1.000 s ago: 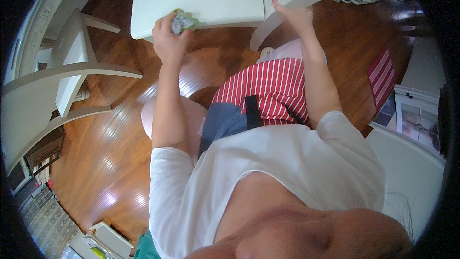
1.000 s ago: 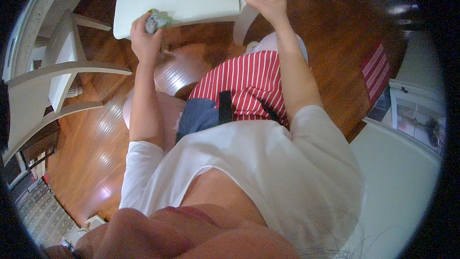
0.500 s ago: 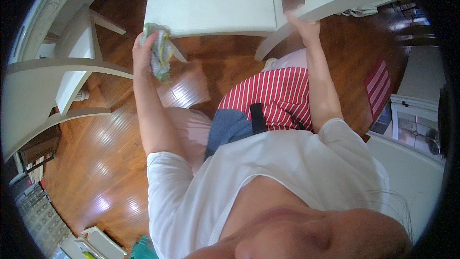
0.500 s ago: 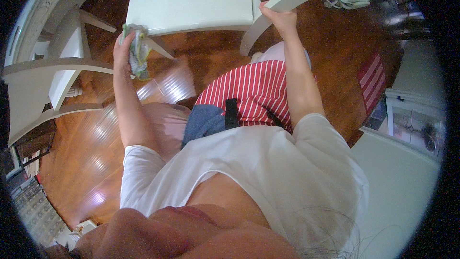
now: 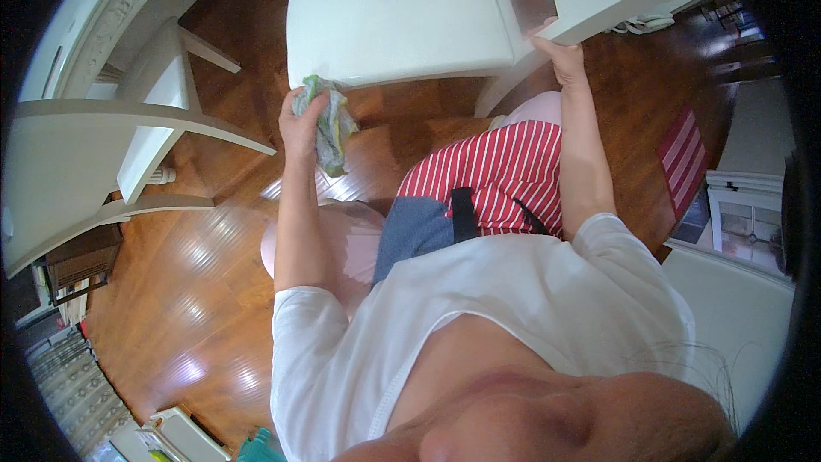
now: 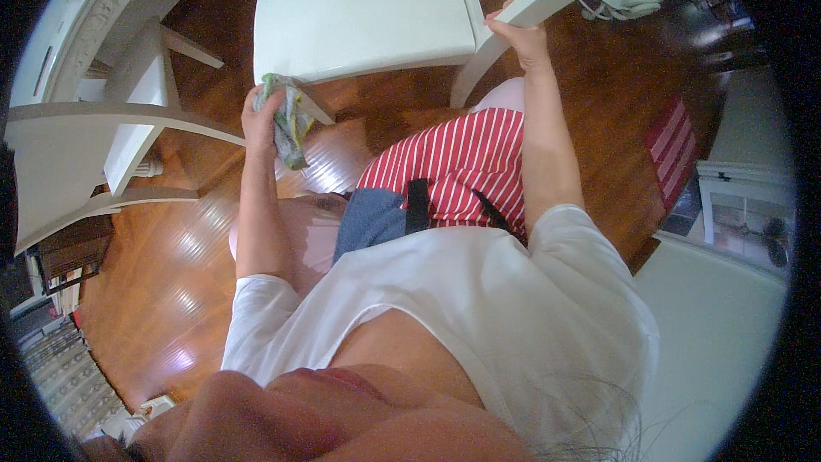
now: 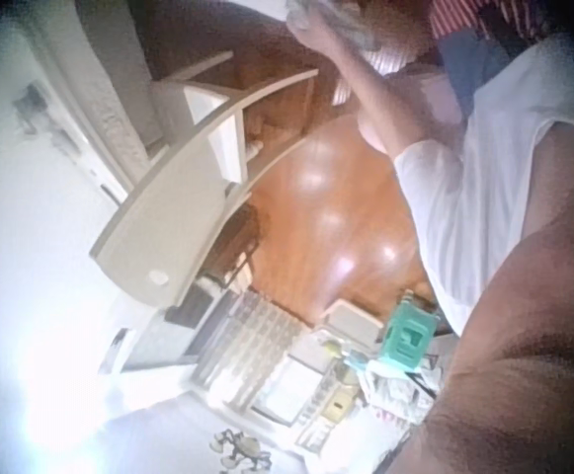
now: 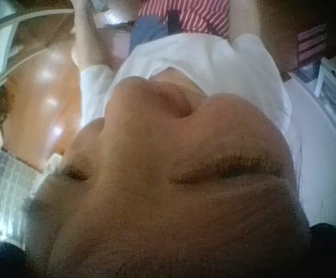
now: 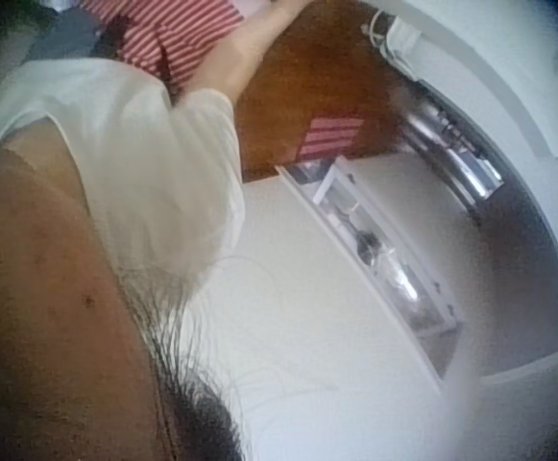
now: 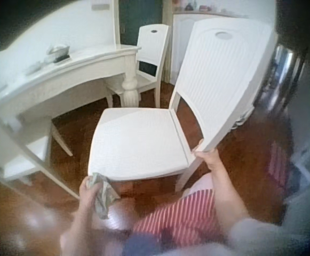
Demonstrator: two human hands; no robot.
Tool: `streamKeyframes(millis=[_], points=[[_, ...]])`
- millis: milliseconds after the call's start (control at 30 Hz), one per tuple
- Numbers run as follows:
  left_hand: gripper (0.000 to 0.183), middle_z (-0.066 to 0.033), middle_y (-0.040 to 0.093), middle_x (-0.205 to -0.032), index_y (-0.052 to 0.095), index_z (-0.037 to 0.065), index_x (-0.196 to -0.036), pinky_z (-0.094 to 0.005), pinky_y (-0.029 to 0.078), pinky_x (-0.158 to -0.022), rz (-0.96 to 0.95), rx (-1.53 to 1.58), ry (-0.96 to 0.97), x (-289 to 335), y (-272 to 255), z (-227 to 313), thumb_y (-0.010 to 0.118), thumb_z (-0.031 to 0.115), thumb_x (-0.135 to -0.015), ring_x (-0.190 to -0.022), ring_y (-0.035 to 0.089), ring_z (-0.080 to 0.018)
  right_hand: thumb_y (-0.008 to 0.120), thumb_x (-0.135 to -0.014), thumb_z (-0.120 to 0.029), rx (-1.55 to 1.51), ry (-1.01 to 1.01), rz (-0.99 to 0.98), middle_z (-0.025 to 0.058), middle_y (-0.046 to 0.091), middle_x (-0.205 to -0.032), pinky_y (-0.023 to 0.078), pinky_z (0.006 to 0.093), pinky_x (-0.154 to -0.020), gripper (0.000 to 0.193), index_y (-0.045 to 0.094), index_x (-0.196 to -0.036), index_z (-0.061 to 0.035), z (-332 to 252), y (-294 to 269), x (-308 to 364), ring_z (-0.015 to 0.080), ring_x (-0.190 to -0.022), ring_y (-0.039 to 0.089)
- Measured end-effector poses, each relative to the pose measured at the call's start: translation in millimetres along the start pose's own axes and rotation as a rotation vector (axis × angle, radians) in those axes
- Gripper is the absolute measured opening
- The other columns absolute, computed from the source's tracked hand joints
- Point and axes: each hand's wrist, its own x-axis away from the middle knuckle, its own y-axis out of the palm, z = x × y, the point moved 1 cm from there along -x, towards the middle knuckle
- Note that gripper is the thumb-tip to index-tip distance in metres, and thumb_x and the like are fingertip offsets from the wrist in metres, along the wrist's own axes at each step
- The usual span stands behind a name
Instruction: The person wipes a white plastic chair and a dining table using a cloth. The person lifts the chair to wipe its underside and legs, then wipes the table surface around plates and a phone.
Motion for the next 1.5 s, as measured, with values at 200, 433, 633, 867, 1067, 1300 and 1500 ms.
streamKeyframes(millis=[200,433,633,867,1067,1300,1500], points=[[0.036,-0.0072,0.066,-0.095,0.061,0.001,-0.109,-0.0281,0.050,-0.073,-0.093,-0.314,-0.027,12.2,3.6,20.2,0.074,0.016,-0.079,-0.083,0.062,-0.0149,0.081,-0.071,-0.013,0.089,0.029,0.089,0.0089,0.068,-0.099,0.051,0.0312,-0.081,0.046,0.059,-0.110,-0.0042,-4.6,6.0,-0.8,0.0165,-0.091,0.064],[0.046,-0.0119,0.066,-0.099,0.060,0.002,-0.113,-0.0342,0.051,-0.077,-0.006,-0.207,0.103,22.4,24.6,54.0,0.075,0.028,-0.078,-0.088,0.063,-0.0193,0.076,-0.078,-0.028,0.890,0.231,-0.118,0.0184,0.063,-0.115,0.052,0.0357,-0.087,0.055,0.057,-0.121,0.0003,-38.4,12.9,74.9,0.0236,-0.102,0.064],[0.073,-0.0200,0.043,-0.132,0.028,0.003,-0.142,-0.0427,0.046,-0.093,-0.233,0.072,-0.147,33.9,95.3,24.4,0.058,0.045,-0.092,-0.118,0.049,-0.0274,0.077,-0.079,-0.022,-0.018,0.068,-0.426,0.0171,0.045,-0.139,0.052,0.0359,-0.089,0.076,0.037,-0.142,-0.0061,-74.5,138.6,119.0,0.0241,-0.123,0.050],[0.069,-0.0234,0.033,-0.144,0.038,0.007,-0.141,-0.0445,0.033,-0.108,-0.301,-0.339,0.420,35.2,116.2,35.4,0.063,0.042,-0.088,-0.133,0.034,-0.0359,0.073,-0.073,-0.009,0.450,-0.237,-0.150,0.0167,0.043,-0.141,0.037,0.0388,-0.105,0.064,0.050,-0.133,-0.0092,-78.8,154.7,52.8,0.0293,-0.128,0.044],[0.048,-0.0262,0.045,-0.134,0.064,0.003,-0.113,-0.0539,0.036,-0.100,-0.112,-1.066,0.623,12.9,88.1,34.2,0.073,0.035,-0.079,-0.127,0.037,-0.0444,0.054,-0.086,-0.011,1.603,-0.113,-0.163,0.0242,0.042,-0.136,0.038,0.0505,-0.103,0.033,0.057,-0.117,-0.0013,-19.5,107.6,-9.2,0.0414,-0.128,0.038],[0.045,-0.0216,0.047,-0.132,0.064,0.006,-0.112,-0.0516,0.032,-0.103,-0.186,-1.268,0.565,27.4,83.4,35.6,0.076,0.029,-0.075,-0.127,0.038,-0.0446,0.051,-0.086,-0.006,1.526,-0.231,0.018,0.0219,0.057,-0.118,0.044,0.0496,-0.092,0.023,0.064,-0.103,0.0017,-2.5,111.8,-70.2,0.0387,-0.114,0.051],[0.047,-0.0206,0.046,-0.135,0.063,0.010,-0.116,-0.0494,0.033,-0.104,-0.229,-1.261,0.550,35.0,86.3,43.1,0.077,0.023,-0.073,-0.128,0.038,-0.0420,0.054,-0.087,-0.014,1.596,0.070,0.045,0.0197,0.062,-0.116,0.047,0.0484,-0.087,0.024,0.070,-0.098,-0.0001,6.5,115.1,-148.5,0.0371,-0.109,0.056]])
